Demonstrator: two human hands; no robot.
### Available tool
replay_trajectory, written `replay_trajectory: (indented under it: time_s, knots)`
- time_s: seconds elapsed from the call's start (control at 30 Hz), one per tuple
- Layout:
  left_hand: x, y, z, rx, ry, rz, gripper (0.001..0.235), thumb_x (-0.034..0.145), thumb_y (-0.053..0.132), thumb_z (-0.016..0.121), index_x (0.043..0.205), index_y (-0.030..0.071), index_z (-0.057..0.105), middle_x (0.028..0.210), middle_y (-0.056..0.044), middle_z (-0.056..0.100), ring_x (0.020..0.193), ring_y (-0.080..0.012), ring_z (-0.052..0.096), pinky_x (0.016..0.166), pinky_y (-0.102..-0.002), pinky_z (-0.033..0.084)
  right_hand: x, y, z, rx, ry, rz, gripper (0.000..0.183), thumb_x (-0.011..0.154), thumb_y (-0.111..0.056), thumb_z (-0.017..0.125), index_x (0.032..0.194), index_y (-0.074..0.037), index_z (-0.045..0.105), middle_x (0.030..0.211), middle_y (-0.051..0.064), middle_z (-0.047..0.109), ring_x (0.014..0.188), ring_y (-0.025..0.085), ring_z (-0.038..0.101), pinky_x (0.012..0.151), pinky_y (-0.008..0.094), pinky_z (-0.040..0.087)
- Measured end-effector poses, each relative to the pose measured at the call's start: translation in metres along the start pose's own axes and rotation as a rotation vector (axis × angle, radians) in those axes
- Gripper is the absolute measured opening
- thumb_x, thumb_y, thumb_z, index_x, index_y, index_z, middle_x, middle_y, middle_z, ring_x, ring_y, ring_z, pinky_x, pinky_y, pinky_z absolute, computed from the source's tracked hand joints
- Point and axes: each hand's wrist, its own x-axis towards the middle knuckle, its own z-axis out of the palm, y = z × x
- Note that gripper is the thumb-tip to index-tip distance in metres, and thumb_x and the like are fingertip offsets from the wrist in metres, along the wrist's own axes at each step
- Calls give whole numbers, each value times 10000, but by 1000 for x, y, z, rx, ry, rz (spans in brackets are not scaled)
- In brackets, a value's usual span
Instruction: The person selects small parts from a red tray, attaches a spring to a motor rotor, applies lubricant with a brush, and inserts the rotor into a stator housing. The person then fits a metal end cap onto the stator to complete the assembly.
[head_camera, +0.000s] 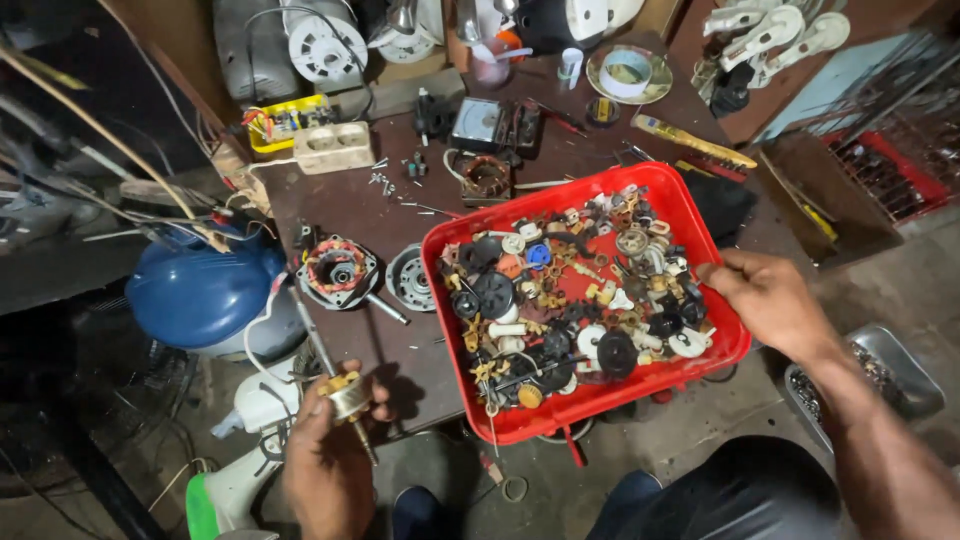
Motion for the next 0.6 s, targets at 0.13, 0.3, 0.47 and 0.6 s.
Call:
replay_trajectory:
  time_s: [0.13, 0.3, 0.47, 0.6]
  knots:
    - [0, -18, 15, 44, -61, -16, 486, 920, 292, 526, 1233, -76, 577, 907, -234, 638, 806, -301, 599, 693, -374, 473, 1, 0, -2, 56, -12, -11, 272, 999, -260, 599, 1119, -80, 764, 1018, 54, 774, 802, 184, 666, 733, 340, 482]
    - [-10, -26, 56, 479, 101, -121, 595, 686, 12, 816, 1225, 22, 562, 941, -145, 656, 799, -264, 628, 693, -383, 573, 2, 7, -6, -129, 22, -116, 482, 947, -514, 542, 1150, -125, 743, 690, 85, 659, 646, 186, 547, 673, 354, 432]
    - [-11, -35, 62, 485, 96, -57, 520, 733, -58, 810, 1183, 35, 566, 855, -114, 639, 742, -226, 627, 672, -347, 575, 8, 20, 6, -478, 344, -642, 492, 917, -421, 592, 1323, -146, 632, 1149, 155, 638, 1003, 332, 625, 900, 472, 500]
    - [-9, -36, 59, 480, 79, -46, 567, 717, -79, 803, 1203, 48, 540, 863, -117, 627, 732, -253, 649, 670, -384, 621, 5, -13, 17, -524, -118, -1006, 540, 775, 120, 623, 1200, -205, 691, 1058, 31, 585, 1032, 236, 529, 869, 419, 462]
